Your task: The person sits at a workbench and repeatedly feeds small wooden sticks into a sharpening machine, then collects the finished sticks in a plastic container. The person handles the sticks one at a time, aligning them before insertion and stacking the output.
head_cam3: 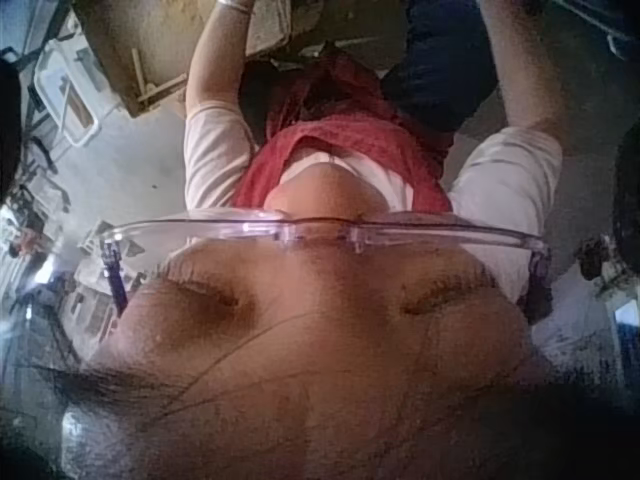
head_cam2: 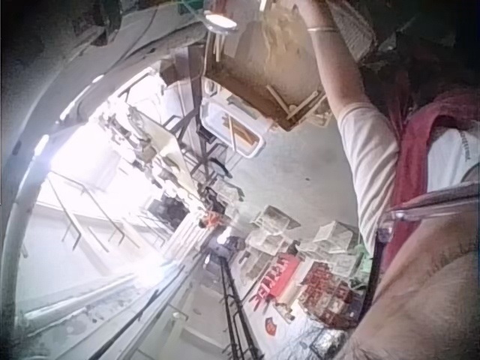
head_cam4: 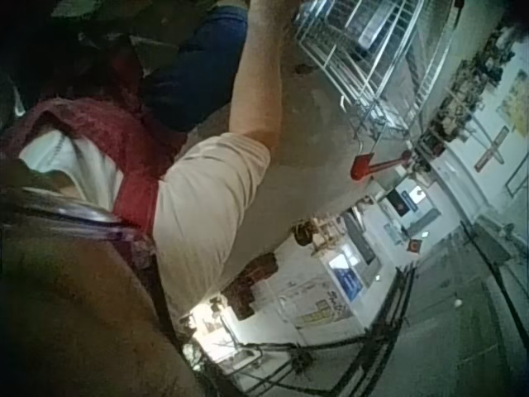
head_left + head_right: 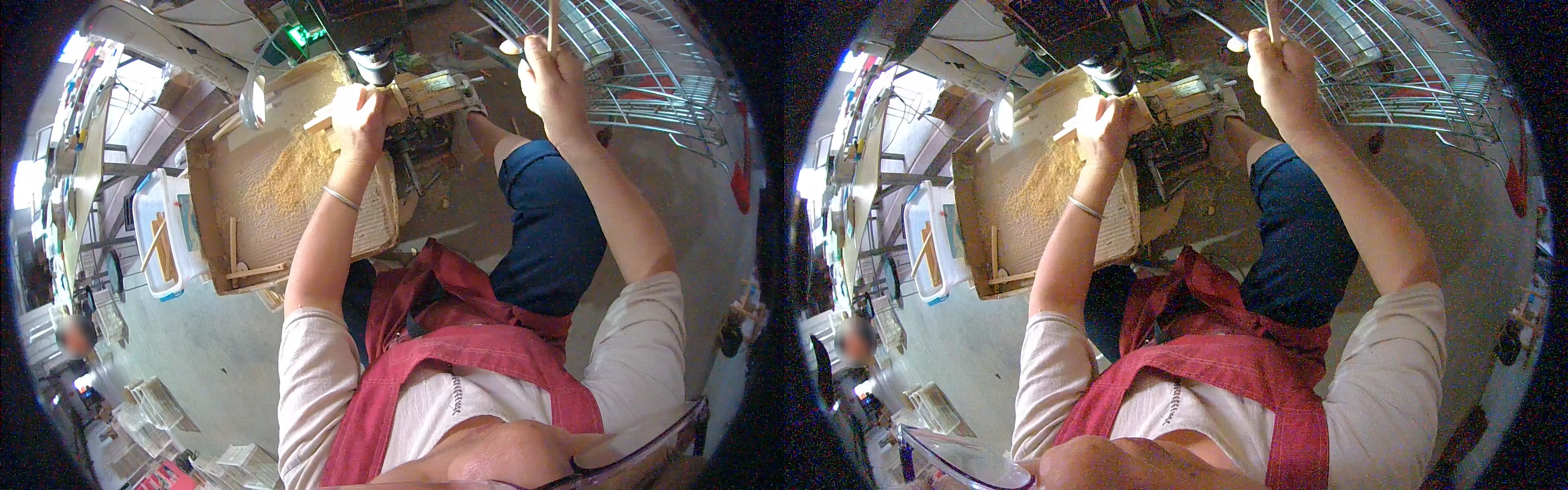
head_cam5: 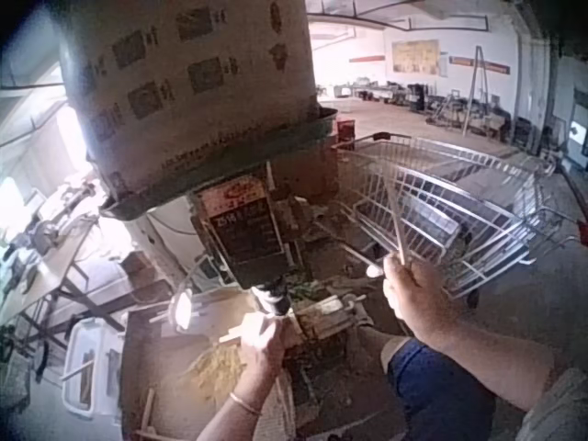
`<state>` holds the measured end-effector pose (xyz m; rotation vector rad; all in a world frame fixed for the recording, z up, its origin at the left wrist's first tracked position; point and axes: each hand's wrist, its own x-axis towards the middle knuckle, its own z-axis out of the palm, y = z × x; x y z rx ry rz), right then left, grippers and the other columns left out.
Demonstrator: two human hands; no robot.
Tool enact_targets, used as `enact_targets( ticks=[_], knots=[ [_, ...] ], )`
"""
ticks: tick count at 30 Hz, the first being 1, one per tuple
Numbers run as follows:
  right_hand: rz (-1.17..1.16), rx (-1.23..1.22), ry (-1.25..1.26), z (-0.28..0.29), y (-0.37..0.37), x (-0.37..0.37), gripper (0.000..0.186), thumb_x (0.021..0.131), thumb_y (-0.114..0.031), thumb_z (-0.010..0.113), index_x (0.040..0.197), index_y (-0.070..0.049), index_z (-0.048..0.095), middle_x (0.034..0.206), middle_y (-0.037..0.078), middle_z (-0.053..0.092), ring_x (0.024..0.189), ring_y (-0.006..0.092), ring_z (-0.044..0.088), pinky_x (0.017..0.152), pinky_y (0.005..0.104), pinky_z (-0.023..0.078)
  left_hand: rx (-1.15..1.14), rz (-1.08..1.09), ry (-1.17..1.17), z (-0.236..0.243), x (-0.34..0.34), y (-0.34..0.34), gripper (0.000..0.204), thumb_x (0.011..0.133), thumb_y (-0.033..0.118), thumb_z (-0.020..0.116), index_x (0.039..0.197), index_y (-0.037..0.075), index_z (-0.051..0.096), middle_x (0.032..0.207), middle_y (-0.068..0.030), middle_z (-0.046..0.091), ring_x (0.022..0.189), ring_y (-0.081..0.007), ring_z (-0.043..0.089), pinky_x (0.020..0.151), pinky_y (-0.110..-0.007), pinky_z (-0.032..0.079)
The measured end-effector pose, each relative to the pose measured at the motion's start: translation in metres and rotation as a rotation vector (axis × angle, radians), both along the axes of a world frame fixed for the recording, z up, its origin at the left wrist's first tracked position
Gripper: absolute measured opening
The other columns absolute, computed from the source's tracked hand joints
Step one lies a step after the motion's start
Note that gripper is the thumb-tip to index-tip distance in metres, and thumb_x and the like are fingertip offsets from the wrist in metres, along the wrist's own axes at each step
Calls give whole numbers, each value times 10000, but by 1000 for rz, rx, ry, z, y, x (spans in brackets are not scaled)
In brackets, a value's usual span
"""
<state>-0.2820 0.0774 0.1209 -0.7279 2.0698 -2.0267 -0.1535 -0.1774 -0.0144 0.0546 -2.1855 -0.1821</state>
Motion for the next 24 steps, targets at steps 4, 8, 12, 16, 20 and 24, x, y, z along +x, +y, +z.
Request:
enact_targets(
  ticks=[4, 8, 12, 16, 20, 24],
  knots=[
    [129, 49, 44, -37, 0, -21, 319, 1084, -350, 557, 1137, -65, 691, 740, -54, 529, 504, 12, 428, 380, 198, 269, -1, 1, 14, 1, -2, 1, 114, 707, 41, 683, 752, 75, 583, 772, -99, 507, 769, -315, 554, 670, -424, 455],
    [145, 146, -391, -15, -5, -11, 305, 1079, -350, 567, 1221, -97, 659, 799, -38, 565, 508, 8, 421, 374, 183, 296, -9, 7, -7, -3, 0, -2, 119, 703, 16, 666, 767, 69, 580, 776, -105, 509, 774, -319, 555, 679, -427, 456],
    [180, 162, -412, -22, -14, -24, 352, 1067, -364, 579, 1275, -89, 651, 807, -2, 574, 465, 26, 420, 348, 214, 304, -7, 20, -6, -2, -1, 0, 122, 704, 5, 658, 783, 64, 586, 780, -107, 513, 775, -322, 557, 683, -430, 459],
    [225, 170, -419, -37, -23, -37, 402, 1073, -405, 556, 1343, -118, 639, 857, 35, 611, 468, 44, 464, 355, 214, 321, 7, 22, 10, -3, -2, 0, 123, 700, 8, 667, 789, 64, 604, 785, -105, 529, 774, -320, 565, 684, -430, 465],
    [248, 321, -398, -37, -38, -51, 476, 1098, -454, 477, 1426, -123, 575, 930, 76, 670, 560, 62, 548, 416, 196, 397, 5, 13, 40, -3, 0, 0, 128, 706, 12, 693, 802, 68, 631, 784, -100, 551, 786, -319, 574, 687, -427, 473],
    [178, 302, -254, -44, -59, -58, 506, 1092, -465, 479, 1435, -98, 542, 1128, 159, 703, 601, 117, 631, 423, 230, 467, 19, 19, 15, -6, 1, -3, 143, 732, 8, 729, 837, 81, 665, 784, -95, 571, 810, -324, 578, 708, -427, 483]
  ],
)
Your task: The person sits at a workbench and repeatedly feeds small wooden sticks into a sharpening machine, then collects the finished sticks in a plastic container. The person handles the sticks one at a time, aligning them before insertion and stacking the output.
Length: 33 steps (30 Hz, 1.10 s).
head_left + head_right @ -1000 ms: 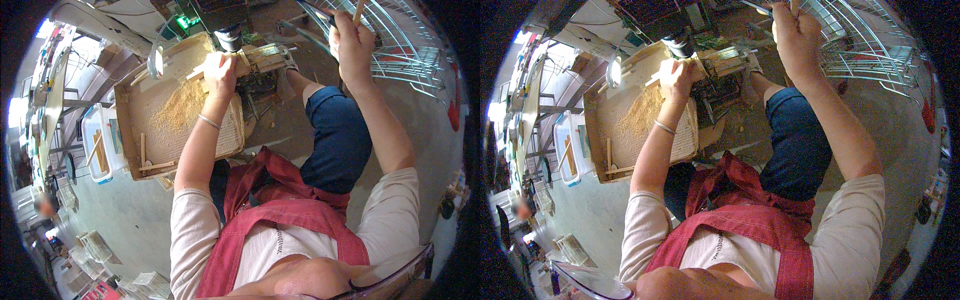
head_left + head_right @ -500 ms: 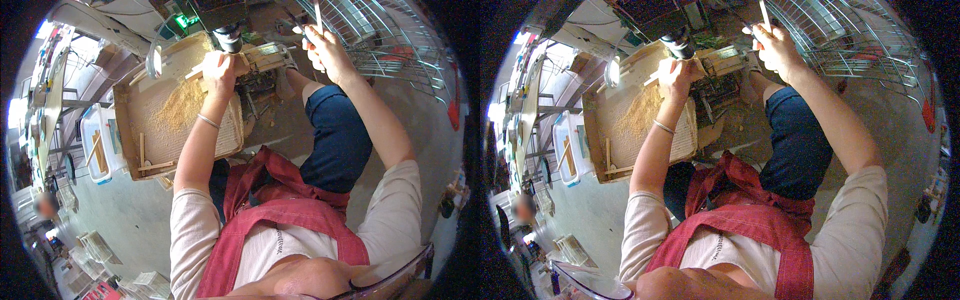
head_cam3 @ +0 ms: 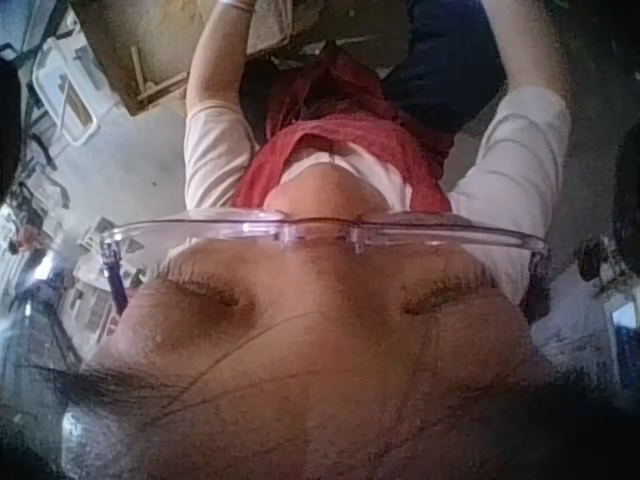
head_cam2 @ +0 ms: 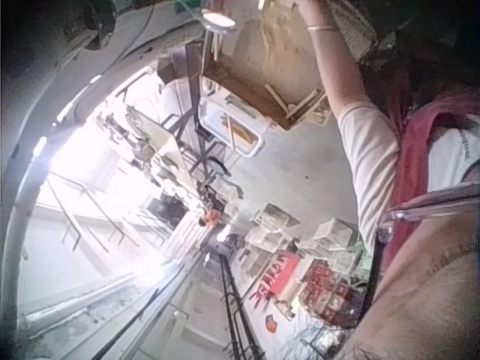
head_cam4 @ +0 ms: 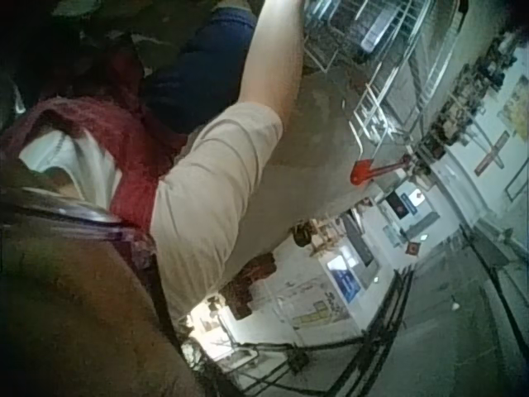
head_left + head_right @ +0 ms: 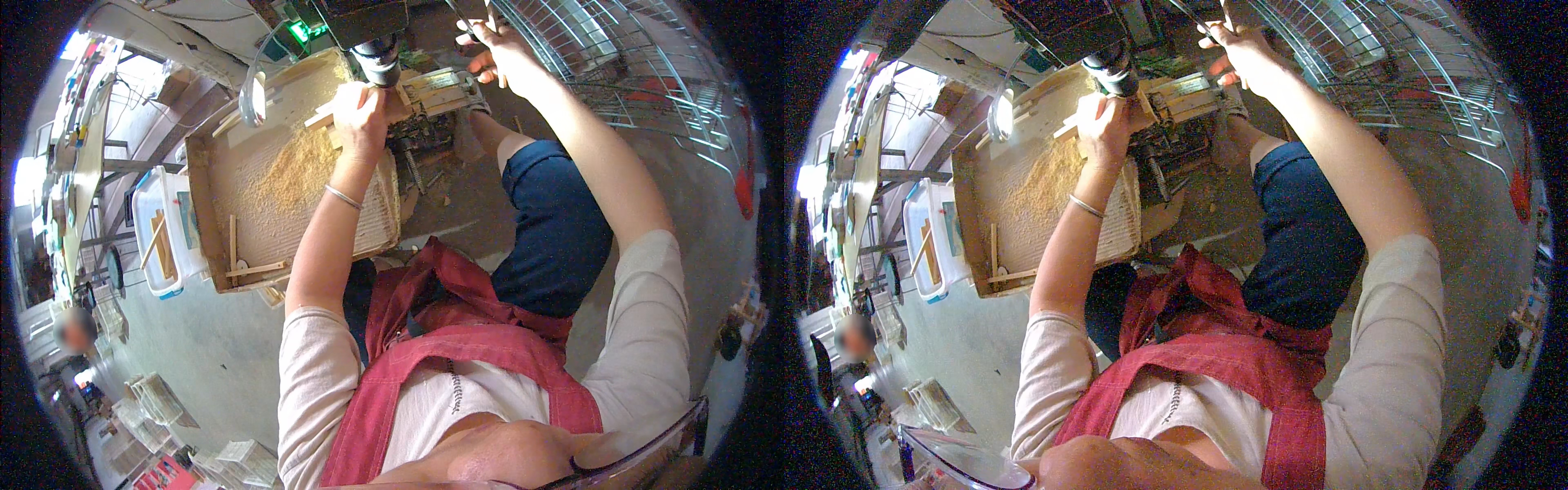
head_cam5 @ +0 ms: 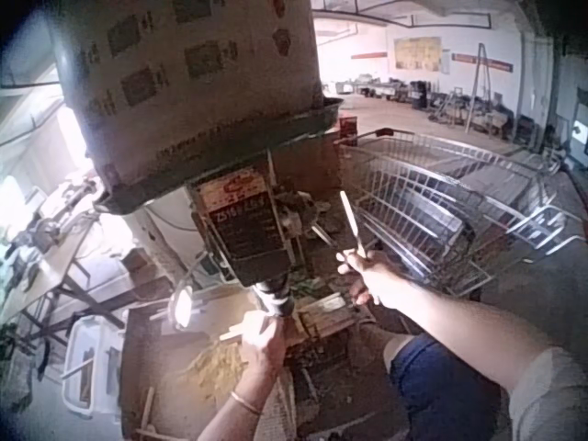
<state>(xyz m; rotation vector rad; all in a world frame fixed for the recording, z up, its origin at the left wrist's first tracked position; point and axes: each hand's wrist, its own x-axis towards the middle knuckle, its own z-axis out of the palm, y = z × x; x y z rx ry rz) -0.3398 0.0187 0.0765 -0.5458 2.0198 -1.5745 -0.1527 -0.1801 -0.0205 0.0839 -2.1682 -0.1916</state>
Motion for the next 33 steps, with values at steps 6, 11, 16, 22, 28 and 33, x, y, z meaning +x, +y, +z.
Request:
enact_targets(
  ticks=[6, 11, 16, 22, 28, 33],
  knots=[
    [-75, 93, 13, 6, -11, 1, 467, 1084, -437, 486, 1398, -103, 575, 1258, 122, 693, 637, 133, 662, 458, 254, 524, -13, -7, 47, 1, -2, 2, 131, 695, -2, 680, 787, 60, 610, 786, -105, 545, 779, -328, 572, 677, -424, 471],
    [79, 3, -120, 16, 50, 11, 404, 1066, -420, 559, 1276, -91, 661, 804, 38, 632, 435, 51, 452, 358, 211, 320, 7, -21, 50, -1, -3, 5, 134, 714, -3, 687, 767, 64, 584, 779, -104, 533, 778, -323, 568, 676, -425, 466],
    [-63, -55, 50, 109, 76, 62, 398, 1031, -482, 602, 985, -93, 671, 554, -54, 459, 400, 44, 349, 362, 228, 257, -7, -25, 59, -1, 2, 1, 143, 713, 4, 695, 762, 82, 585, 772, -95, 518, 774, -314, 566, 662, -420, 459],
    [-288, -369, 71, 176, 47, 59, 326, 1047, -418, 563, 1023, -98, 621, 714, 7, 552, 471, 108, 453, 391, 263, 320, -61, 19, 27, 10, 9, 10, 105, 755, 89, 727, 783, 92, 626, 804, -81, 556, 838, -310, 592, 734, -436, 471],
    [-102, -212, -354, 53, 68, 168, 354, 992, -492, 577, 1078, -151, 611, 726, -15, 565, 502, 48, 408, 377, 223, 267, -63, 144, -196, 7, 37, 20, 158, 824, 113, 702, 980, 103, 728, 1038, -79, 691, 1010, -317, 640, 945, -445, 444],
    [-35, -114, -231, -22, 73, 238, 406, 1107, -260, 496, 1473, -89, 538, 676, -11, 517, 439, 46, 346, 374, 206, 284, 98, 127, -137, 26, 62, 26, 234, 863, 137, 712, 1089, 79, 726, 1197, -113, 690, 1162, -330, 615, 1056, -472, 413]
  ],
)
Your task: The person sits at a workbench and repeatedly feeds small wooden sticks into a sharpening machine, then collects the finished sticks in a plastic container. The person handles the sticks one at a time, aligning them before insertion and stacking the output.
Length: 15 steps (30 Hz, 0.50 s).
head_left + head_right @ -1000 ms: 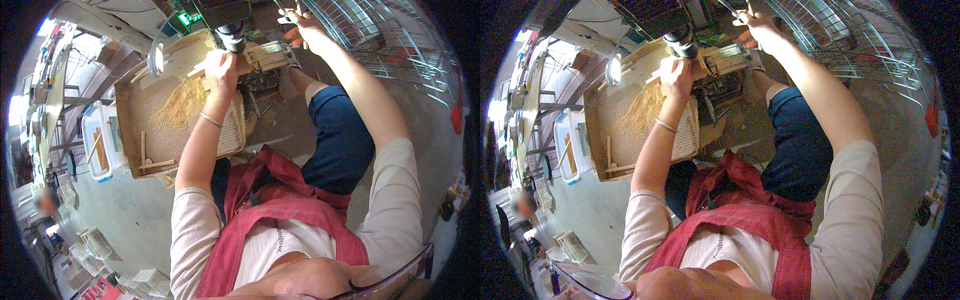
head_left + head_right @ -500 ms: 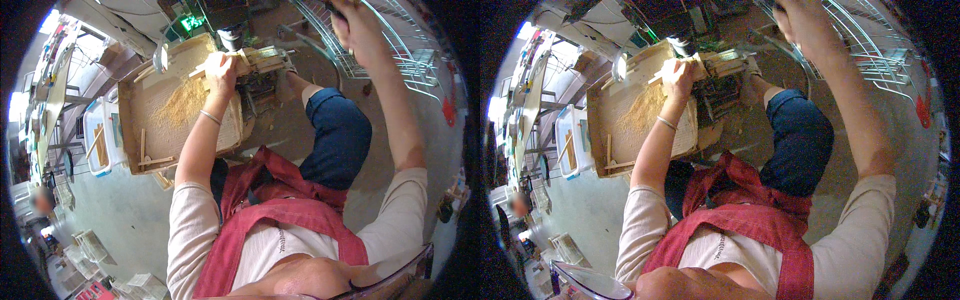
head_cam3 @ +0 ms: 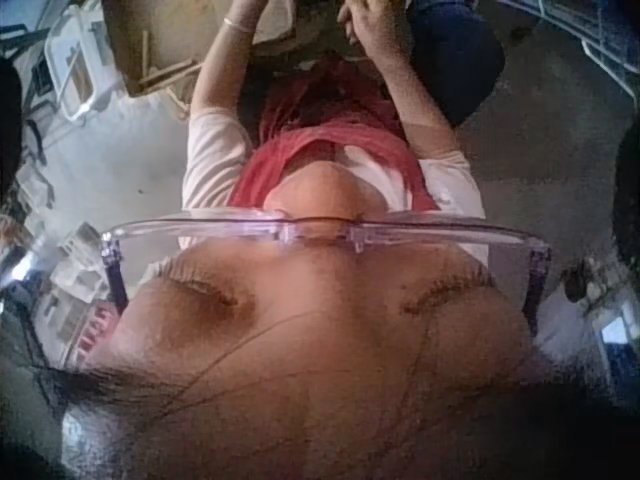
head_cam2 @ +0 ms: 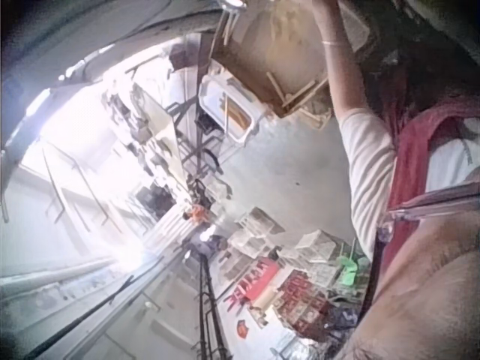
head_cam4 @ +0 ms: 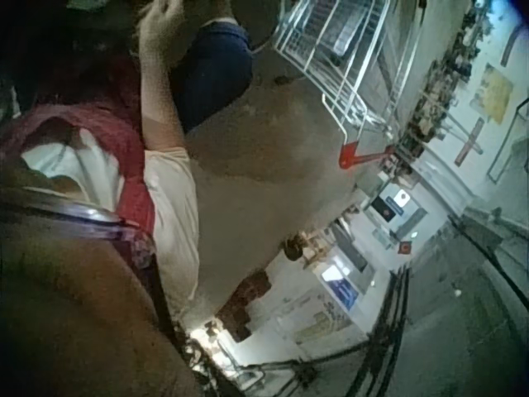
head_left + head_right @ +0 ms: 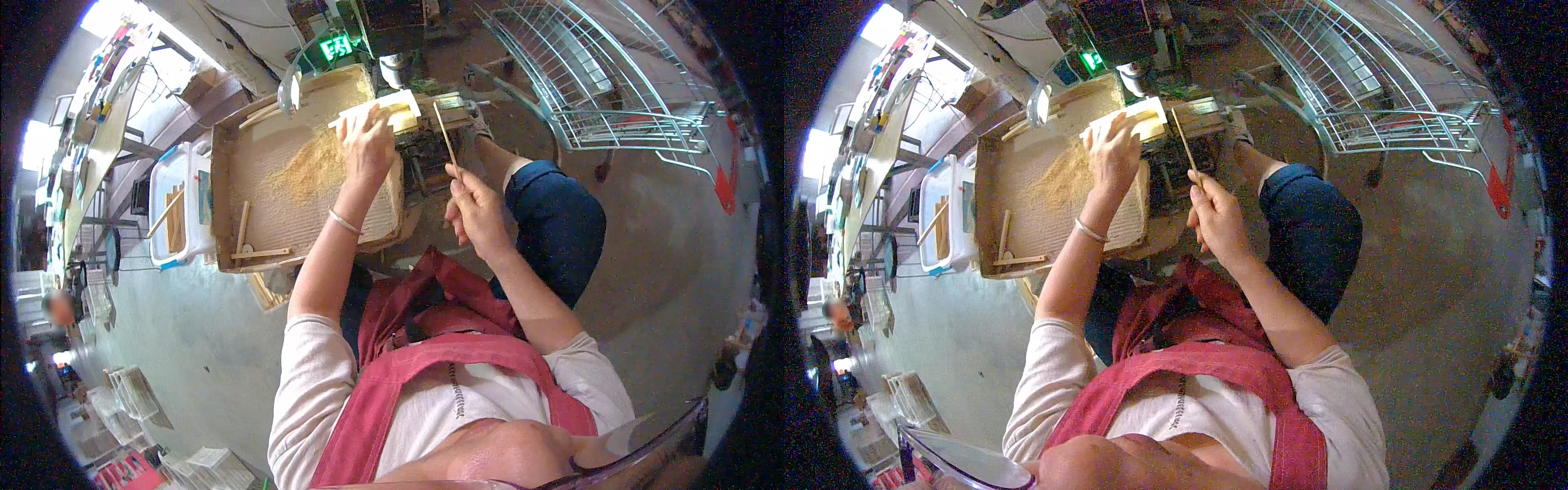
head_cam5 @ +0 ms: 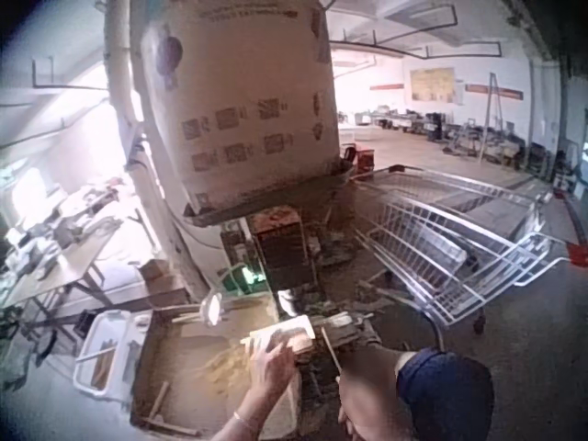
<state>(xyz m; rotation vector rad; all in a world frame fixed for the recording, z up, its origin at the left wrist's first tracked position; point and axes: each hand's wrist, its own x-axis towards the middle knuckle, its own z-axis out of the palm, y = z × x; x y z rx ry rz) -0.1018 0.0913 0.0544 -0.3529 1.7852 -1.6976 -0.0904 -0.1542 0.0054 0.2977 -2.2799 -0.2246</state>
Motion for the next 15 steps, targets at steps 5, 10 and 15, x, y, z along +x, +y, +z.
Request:
enact_targets(
  ticks=[5, 10, 15],
  knots=[
    [10, 68, -256, -20, -2, -4, 418, 1084, -221, 499, 1481, -91, 529, 694, -14, 521, 469, 48, 356, 381, 221, 302, 492, 361, 210, -26, 19, -32, 288, 904, 140, 730, 1187, 93, 711, 1214, -131, 665, 1196, -336, 585, 999, -448, 460],
    [93, 66, -233, -25, -30, -10, 529, 1016, -85, 476, 1544, -87, 439, 770, 15, 561, 522, 56, 410, 381, 231, 325, 1008, 309, -72, -27, 17, -76, 263, 945, 218, 733, 1115, 18, 714, 966, -148, 720, 892, -356, 663, 830, -437, 521],
    [-8, 32, -140, -25, -55, -5, 625, 1001, -35, 469, 1599, -177, 358, 787, 54, 579, 478, 66, 402, 369, 244, 334, 1483, 230, 219, -20, 23, -83, 311, 951, 256, 752, 998, -48, 711, 870, -59, 697, 766, -130, 624, 687, -289, 505]
  ],
)
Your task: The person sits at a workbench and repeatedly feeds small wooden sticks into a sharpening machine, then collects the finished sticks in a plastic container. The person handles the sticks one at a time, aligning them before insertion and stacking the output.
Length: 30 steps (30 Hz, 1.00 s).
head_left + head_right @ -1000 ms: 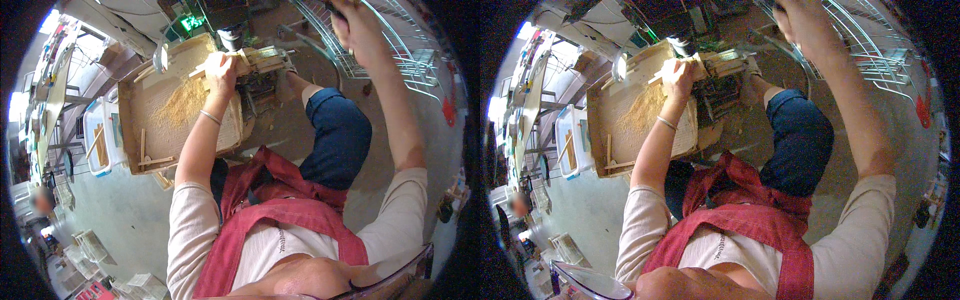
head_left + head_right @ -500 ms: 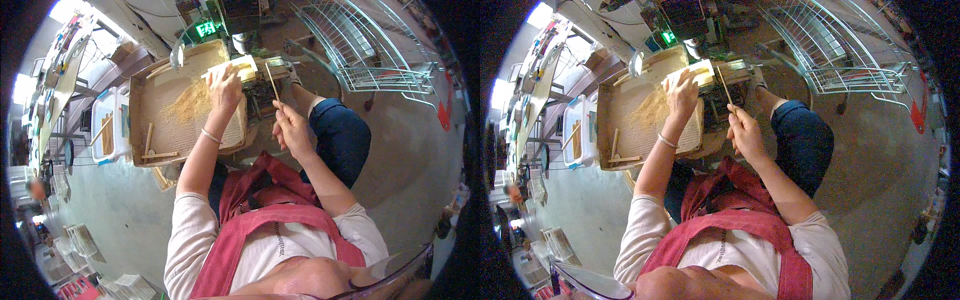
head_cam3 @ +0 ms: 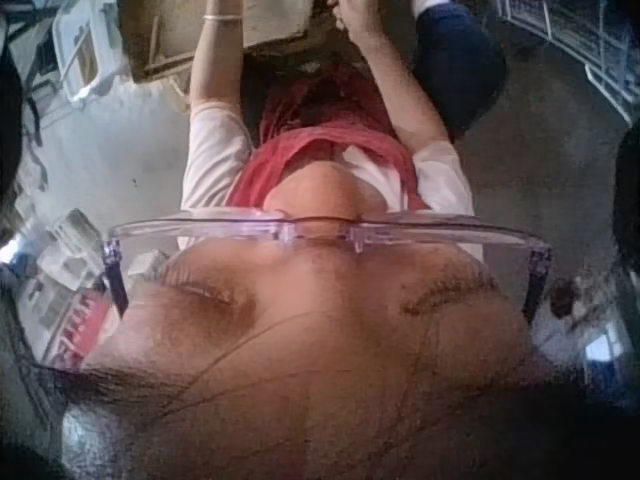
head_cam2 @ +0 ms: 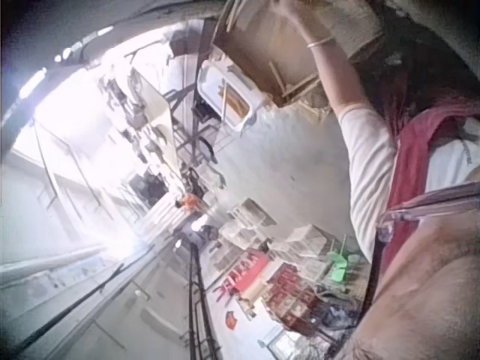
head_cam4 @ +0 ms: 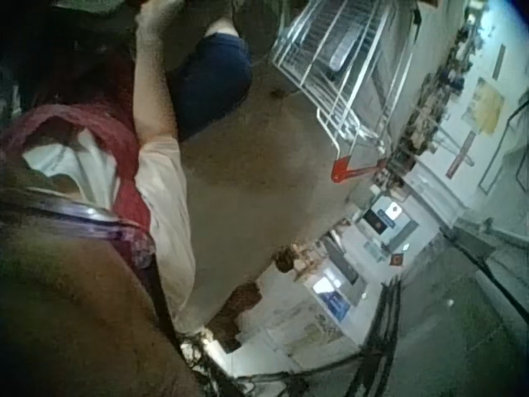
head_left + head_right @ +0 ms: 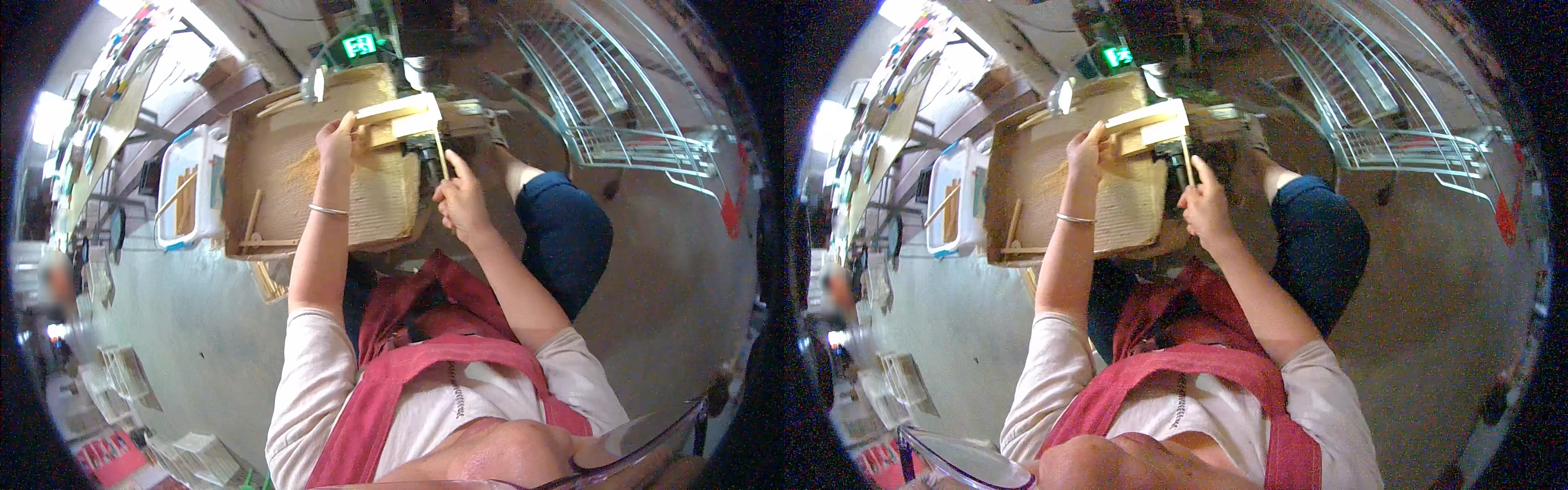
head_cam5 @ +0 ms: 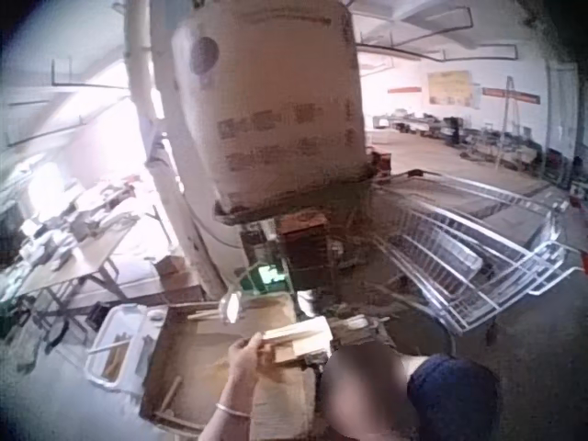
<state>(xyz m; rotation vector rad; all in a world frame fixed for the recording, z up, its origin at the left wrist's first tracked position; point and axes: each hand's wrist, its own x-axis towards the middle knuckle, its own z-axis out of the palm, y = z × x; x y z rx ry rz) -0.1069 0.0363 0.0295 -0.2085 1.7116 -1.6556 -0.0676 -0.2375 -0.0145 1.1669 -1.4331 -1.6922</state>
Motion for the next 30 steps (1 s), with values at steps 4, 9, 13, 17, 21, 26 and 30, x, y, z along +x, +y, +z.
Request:
enact_targets(
  ticks=[4, 9, 13, 17, 21, 26, 30],
  knots=[
    [-62, 13, -44, -2, -13, -5, 603, 1005, -4, 435, 1582, -172, 400, 767, 42, 551, 454, 63, 376, 344, 251, 317, -125, 90, 200, 13, 37, -3, 304, 934, 223, 770, 1043, -47, 680, 908, -41, 680, 743, -106, 575, 684, -244, 485],
    [233, 46, -40, 4, -27, -27, 550, 1016, -19, 440, 1549, -154, 469, 740, 0, 522, 456, 61, 386, 353, 233, 310, -936, 347, -47, 61, 116, 39, 344, 844, 99, 825, 1137, 18, 664, 923, -19, 633, 785, -129, 553, 758, -297, 492],
    [398, -194, 288, 14, -34, -7, 580, 972, -53, 638, 1532, -67, 485, 757, -43, 566, 570, 27, 465, 500, 211, 401, -1234, 168, -248, 92, 147, 61, 416, 757, 71, 856, 1133, 53, 680, 946, -57, 666, 802, -223, 613, 805, -368, 523],
    [726, -146, 329, 75, -29, 25, 533, 897, -81, 783, 1391, 7, 602, 881, -28, 637, 728, -6, 528, 614, 189, 422, -1000, -250, -113, 122, 152, 103, 505, 713, 57, 865, 1178, 42, 667, 964, -86, 682, 847, -226, 649, 800, -358, 545],
    [660, -158, 235, 80, -18, 24, 304, 905, -146, 807, 1177, -26, 745, 738, -97, 561, 608, -15, 442, 517, 205, 349, -702, -367, 113, 132, 144, 136, 559, 789, 103, 866, 1277, 25, 605, 1017, -66, 692, 960, -172, 655, 877, -333, 536],
    [325, -367, -294, 66, -6, 32, 289, 941, -196, 779, 1197, -72, 733, 627, -96, 474, 451, 12, 356, 392, 220, 254, -527, -409, 168, 67, 139, 165, 454, 968, 179, 745, 1354, 10, 578, 1195, -39, 671, 1106, -135, 624, 958, -312, 505],
    [218, -387, -461, 62, -7, 38, 283, 958, -221, 764, 1205, -90, 721, 600, -96, 434, 428, 18, 337, 373, 203, 245, -100, -375, 203, 59, 143, 195, 332, 1025, 127, 664, 1318, -19, 605, 1095, -28, 687, 948, -91, 627, 854, -260, 529]
  ],
)
